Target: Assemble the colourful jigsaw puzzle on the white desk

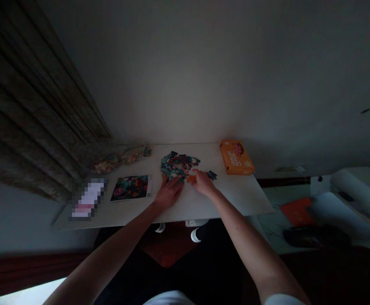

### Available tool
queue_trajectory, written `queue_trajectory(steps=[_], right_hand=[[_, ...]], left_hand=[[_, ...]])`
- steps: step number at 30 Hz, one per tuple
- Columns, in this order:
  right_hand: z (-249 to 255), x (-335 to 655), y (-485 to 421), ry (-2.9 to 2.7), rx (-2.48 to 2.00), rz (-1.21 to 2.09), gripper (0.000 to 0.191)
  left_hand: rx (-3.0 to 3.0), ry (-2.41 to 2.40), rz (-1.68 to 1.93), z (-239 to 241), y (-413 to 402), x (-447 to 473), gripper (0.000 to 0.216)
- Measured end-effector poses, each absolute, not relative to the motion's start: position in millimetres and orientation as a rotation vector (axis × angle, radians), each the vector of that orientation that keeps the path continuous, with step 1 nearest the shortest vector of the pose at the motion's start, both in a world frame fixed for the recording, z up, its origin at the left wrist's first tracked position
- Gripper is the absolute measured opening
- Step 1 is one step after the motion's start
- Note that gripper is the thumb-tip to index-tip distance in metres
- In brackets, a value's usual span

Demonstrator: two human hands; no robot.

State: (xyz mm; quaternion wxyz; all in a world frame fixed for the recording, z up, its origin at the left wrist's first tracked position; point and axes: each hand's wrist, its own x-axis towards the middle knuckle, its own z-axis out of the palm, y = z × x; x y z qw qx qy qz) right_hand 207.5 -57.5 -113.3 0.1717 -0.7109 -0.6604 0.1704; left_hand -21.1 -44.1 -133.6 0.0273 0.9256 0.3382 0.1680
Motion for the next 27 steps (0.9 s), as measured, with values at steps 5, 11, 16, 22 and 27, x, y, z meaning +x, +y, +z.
queue_trajectory(steps=[5,11,16,22,27], right_hand=[[-103,216,-51,-1.892,-1.970,0.707,0.026],[-104,222,-60,-1.841,-1.844,0.366,0.024],[-107,218,-81,-2.060,-1.718,0.199,0.034],[-101,207,-79,-1.684,-1.573,0.383,0.031],[-85,127,-27,-1.122,-1.452,1.075,0.077]], left_hand=[[2.846,1.044,0.601,-134,-47,-25,0.032],[2.741,1.198,0.872,-109,-28,-42,0.038],[2.462,1.792,1.082,-65,36,-82,0.051],[2.319,2.140,0.995,-18,97,-161,0.041],[2.560,2.131,0.667,6,117,-218,0.045]])
